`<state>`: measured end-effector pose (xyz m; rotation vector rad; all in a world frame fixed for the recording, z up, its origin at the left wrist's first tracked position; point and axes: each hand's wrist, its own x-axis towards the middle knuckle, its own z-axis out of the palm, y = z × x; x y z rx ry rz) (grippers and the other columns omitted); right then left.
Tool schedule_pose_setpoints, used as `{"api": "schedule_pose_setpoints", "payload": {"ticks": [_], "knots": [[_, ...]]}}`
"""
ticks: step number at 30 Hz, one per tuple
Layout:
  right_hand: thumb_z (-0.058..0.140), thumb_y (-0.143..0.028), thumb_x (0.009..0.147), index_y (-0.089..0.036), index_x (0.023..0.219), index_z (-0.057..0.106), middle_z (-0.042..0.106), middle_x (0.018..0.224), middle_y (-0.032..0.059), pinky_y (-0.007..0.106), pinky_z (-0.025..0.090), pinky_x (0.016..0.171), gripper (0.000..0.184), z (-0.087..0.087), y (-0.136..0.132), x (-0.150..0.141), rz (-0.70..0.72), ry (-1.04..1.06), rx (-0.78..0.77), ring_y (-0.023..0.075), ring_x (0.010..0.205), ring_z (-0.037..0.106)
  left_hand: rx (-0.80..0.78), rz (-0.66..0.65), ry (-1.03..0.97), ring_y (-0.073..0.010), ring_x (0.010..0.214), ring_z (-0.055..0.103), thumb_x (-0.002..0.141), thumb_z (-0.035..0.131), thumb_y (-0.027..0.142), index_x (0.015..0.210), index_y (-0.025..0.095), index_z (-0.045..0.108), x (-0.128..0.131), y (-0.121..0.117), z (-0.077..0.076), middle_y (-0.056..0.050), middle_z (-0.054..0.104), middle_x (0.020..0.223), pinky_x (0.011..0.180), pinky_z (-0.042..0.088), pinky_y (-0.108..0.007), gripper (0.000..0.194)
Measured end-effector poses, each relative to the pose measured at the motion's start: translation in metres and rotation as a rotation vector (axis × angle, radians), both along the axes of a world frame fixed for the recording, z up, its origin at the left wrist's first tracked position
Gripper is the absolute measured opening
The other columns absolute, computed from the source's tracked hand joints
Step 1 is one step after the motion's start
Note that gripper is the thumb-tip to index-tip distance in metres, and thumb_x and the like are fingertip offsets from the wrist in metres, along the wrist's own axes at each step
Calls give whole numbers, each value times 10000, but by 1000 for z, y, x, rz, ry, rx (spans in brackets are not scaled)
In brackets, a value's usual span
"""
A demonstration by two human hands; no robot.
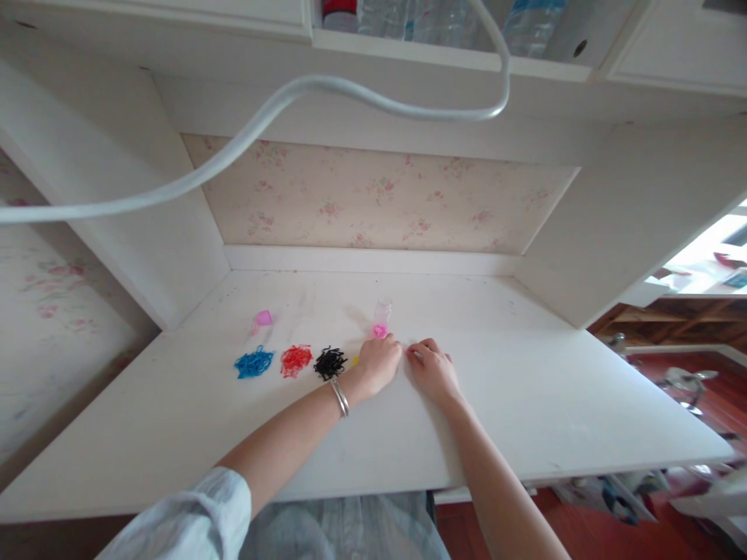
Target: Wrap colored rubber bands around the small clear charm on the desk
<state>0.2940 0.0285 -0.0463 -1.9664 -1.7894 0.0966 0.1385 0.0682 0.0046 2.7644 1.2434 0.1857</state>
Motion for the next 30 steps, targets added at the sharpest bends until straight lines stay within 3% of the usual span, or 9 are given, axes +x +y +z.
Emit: {"api": "schedule_pose_setpoints", "payload": {"ticks": [5,14,20,25,30], "knots": [[417,-342,915,-263,950,651,594,1002,19,272,361,771,250,-7,2,5,-5,56,46,130,825,578,14,32,-12,-211,884,633,855,402,90,969,173,632,-14,3,5,-107,637,984,759,473,-318,269],[417,-441,873,-251,908,679,588,948,28,250,425,683,325,-14,7,7,-69,252,164,124,708,568,0,94,-146,-183,935,625,913,415,323,950,251,663,-35,14,28,-38,665,1052,787,455,-288,260],[416,-461,857,-224,863,680,596,920,33,271,442,675,355,-10,6,7,-111,337,209,120,635,551,-4,50,-8,-225,908,643,890,472,377,940,198,688,-7,0,12,-103,682,961,777,485,-330,285],[414,-455,863,-211,854,679,597,910,35,273,440,674,360,-7,3,7,-108,366,214,114,614,548,3,55,1,-222,903,647,894,449,216,950,141,685,13,1,2,-137,668,948,778,499,-332,254],[420,-462,858,-209,845,678,599,901,38,276,438,669,362,-8,4,7,-114,381,234,120,617,545,20,11,4,-221,904,642,882,431,138,937,140,663,15,3,0,-120,651,957,766,497,-326,238]]}}
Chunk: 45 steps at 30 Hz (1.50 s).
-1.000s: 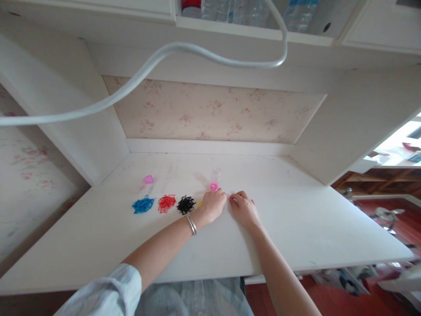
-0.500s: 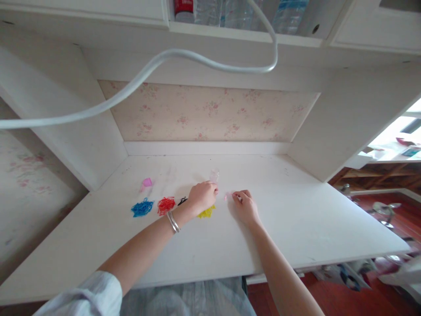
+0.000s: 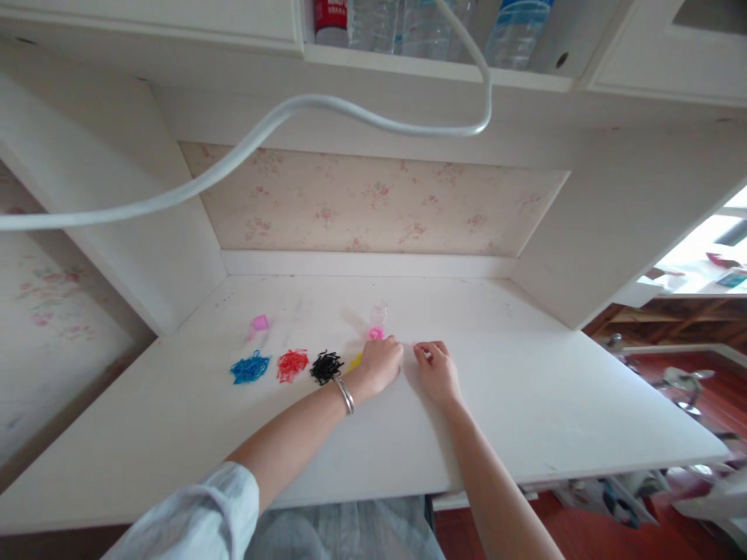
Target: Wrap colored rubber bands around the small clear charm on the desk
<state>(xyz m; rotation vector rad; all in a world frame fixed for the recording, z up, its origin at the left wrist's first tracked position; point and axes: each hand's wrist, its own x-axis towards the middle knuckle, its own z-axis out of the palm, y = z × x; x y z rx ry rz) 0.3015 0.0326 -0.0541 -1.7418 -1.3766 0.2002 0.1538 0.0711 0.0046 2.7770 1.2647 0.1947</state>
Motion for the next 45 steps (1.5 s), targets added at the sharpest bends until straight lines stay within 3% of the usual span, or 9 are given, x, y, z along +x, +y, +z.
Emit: {"api": "schedule_pose_setpoints", "payload": {"ticks": [4,8,12,16,26,30,34,39,45], "knots": [[415,-463,864,-215,850,678,597,904,35,270,432,660,362,-2,0,1,9,5,-8,115,610,538,35,-4,-34,-203,857,643,919,395,197,970,174,624,-11,-8,13,-88,635,982,714,492,-304,236],[411,-460,873,-238,884,677,592,919,23,259,427,664,347,-4,1,1,20,-12,-27,112,631,543,128,32,-177,-171,823,635,963,314,323,1001,234,599,-31,-6,47,-40,620,1032,701,475,-283,301],[401,-462,883,-246,890,675,581,932,21,253,428,678,349,-6,1,2,25,-35,-42,115,664,551,196,120,-281,-165,929,609,968,312,345,1033,248,594,-49,16,83,-27,604,1092,788,453,-275,306],[397,-463,887,-250,887,670,577,936,15,246,426,677,346,-6,1,3,24,-55,-54,110,666,549,223,162,-262,-179,939,604,954,356,330,1024,247,612,-56,39,95,-24,600,1092,784,449,-284,278],[399,-478,873,-246,876,678,582,923,19,253,428,672,362,-4,-1,1,19,-52,-65,109,644,545,166,130,-186,-172,862,608,934,373,342,972,271,672,-50,55,77,-23,603,1023,755,435,-283,310],[394,-488,869,-235,881,679,591,929,32,269,437,675,381,-2,-2,1,23,-31,-56,122,646,549,140,115,-299,-169,878,600,929,389,342,995,270,674,-57,55,79,-21,620,998,774,434,-274,302],[422,-504,849,-203,863,689,603,923,54,285,444,671,402,4,0,1,22,42,-31,134,649,542,105,82,-467,-154,894,591,924,401,317,987,232,669,-82,46,74,-28,647,972,820,427,-256,288],[465,-512,839,-194,847,690,599,923,49,268,443,649,390,39,14,-17,21,114,71,114,628,529,-44,87,-603,-147,827,594,911,410,329,960,190,668,-126,20,47,-34,677,908,770,439,-241,297],[450,-465,873,-194,888,686,583,925,43,257,428,655,359,94,42,-50,56,-65,226,94,609,497,-242,132,-646,-127,738,574,904,414,361,905,195,679,-160,-14,14,-3,675,830,683,425,-227,313]]}}
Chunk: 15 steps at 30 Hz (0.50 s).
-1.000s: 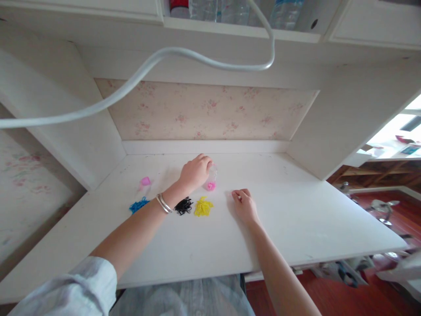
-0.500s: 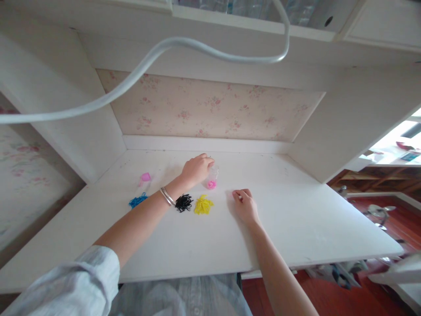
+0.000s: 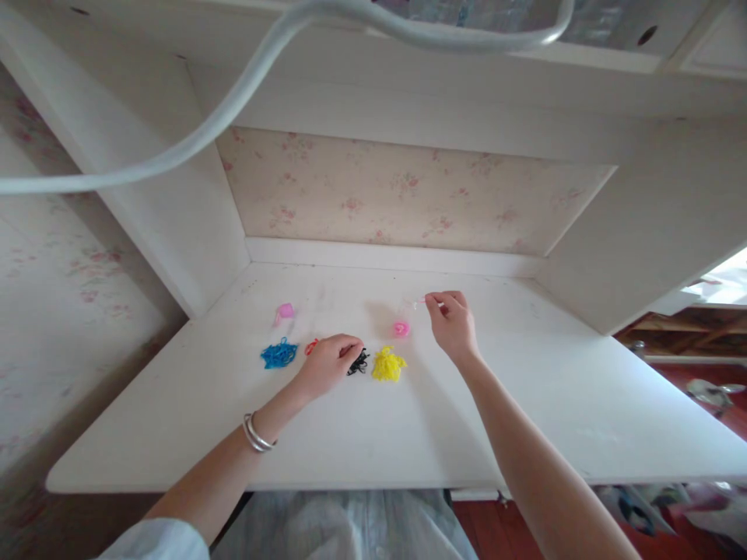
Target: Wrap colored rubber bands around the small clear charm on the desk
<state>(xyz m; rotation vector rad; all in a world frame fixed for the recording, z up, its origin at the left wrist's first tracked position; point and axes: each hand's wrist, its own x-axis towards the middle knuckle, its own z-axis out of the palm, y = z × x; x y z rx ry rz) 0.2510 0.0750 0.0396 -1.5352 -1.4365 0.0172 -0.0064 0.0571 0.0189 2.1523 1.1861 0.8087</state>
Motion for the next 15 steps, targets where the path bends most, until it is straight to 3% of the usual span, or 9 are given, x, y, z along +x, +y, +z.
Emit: {"api": "schedule_pose_setpoints", "payload": {"ticks": [5,11,15], "knots": [[432,-441,882,-203,923,684,574,926,48,268,422,672,349,12,16,-5,-23,-165,-20,106,627,507,-78,-4,-74,-129,702,562,900,415,364,904,187,682,-14,-11,-6,-4,664,774,645,416,-227,320],[443,-402,877,-238,925,704,592,982,49,278,414,681,311,7,22,-5,-25,-332,-122,127,688,540,-113,-13,-91,-132,691,566,892,419,353,931,186,676,-17,-16,-2,-15,676,800,642,420,-232,309],[441,-406,875,-257,925,718,607,968,42,278,417,676,318,2,25,-8,-27,-326,-168,132,701,555,-132,-44,1,-131,627,556,905,389,365,965,192,674,-18,-25,0,-12,667,728,595,398,-236,339]]}}
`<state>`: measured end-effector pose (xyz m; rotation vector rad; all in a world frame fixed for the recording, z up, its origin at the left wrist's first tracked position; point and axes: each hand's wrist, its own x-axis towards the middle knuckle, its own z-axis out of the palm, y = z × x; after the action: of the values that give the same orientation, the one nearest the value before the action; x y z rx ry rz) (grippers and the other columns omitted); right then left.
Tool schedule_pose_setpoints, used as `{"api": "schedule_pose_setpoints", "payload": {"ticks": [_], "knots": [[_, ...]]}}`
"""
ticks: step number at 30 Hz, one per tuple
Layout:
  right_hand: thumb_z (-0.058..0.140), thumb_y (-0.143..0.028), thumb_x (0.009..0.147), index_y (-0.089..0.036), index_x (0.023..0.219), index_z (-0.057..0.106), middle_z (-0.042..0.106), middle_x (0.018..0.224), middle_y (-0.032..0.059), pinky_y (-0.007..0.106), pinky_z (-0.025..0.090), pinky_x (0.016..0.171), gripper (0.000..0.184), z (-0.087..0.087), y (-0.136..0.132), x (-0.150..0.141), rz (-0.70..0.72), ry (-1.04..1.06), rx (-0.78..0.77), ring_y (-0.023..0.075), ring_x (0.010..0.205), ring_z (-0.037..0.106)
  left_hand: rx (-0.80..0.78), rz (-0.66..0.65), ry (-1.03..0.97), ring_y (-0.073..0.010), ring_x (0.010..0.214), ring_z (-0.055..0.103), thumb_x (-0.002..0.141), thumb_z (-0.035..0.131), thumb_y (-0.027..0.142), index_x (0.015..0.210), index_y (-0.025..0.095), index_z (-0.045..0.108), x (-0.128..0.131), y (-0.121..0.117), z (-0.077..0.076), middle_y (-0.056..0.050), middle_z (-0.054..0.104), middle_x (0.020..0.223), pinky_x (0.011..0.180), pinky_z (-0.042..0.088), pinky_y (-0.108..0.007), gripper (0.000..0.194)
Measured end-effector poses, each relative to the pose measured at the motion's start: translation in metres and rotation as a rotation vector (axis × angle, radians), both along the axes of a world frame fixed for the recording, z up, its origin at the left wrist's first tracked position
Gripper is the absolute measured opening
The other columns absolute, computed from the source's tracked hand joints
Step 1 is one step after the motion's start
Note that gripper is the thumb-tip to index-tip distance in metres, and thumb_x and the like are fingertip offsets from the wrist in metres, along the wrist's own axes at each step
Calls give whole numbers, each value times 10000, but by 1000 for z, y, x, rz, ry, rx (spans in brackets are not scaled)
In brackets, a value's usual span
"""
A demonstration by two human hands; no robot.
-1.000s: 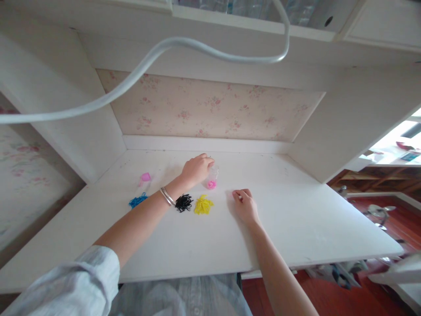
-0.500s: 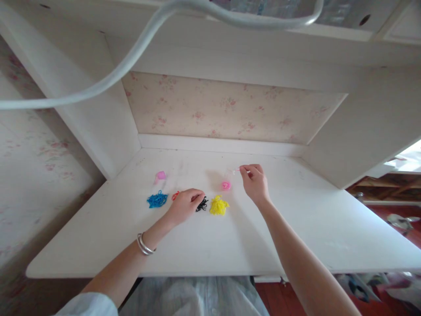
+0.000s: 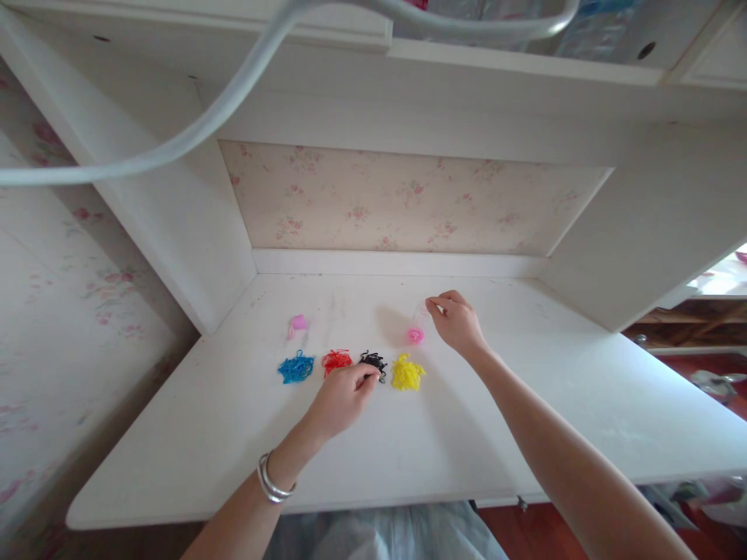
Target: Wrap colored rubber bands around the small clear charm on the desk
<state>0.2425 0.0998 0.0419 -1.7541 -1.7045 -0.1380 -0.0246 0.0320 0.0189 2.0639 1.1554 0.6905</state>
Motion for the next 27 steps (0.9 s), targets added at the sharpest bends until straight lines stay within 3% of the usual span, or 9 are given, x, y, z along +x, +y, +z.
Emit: {"api": "schedule_pose_setpoints", "payload": {"ticks": [4,7,12,16,27], "knots": [[415,-419,891,-268,957,708,622,959,35,282,428,701,336,1,-1,-5,0,64,49,139,739,573,4,-75,50,-132,651,577,895,411,337,994,209,679,-1,-5,-1,-14,692,785,601,392,-233,313],[446,-477,867,-266,1105,646,613,1054,50,297,449,717,376,-1,-4,-7,17,135,41,155,794,585,-4,-87,48,-132,659,582,890,422,338,995,215,683,0,-4,-3,-11,700,806,595,392,-229,307],[604,-517,740,-251,1293,488,617,1102,75,325,471,732,625,-19,-6,-6,64,222,-95,201,911,597,-45,-68,27,-141,703,597,875,440,332,998,202,692,2,-3,-6,-25,706,837,639,419,-232,309],[601,-467,753,-236,1307,455,668,933,54,327,468,726,618,-30,-4,-9,55,280,-189,189,817,626,-41,-57,28,-142,699,597,875,445,339,1002,210,694,3,-3,-11,-17,702,814,641,427,-234,308],[622,-406,740,-240,1295,440,668,1008,59,324,497,721,607,-29,1,-35,174,399,-180,178,861,627,-38,-51,24,-133,688,595,875,446,328,989,208,691,3,1,-13,-9,704,828,629,423,-228,296]]}}
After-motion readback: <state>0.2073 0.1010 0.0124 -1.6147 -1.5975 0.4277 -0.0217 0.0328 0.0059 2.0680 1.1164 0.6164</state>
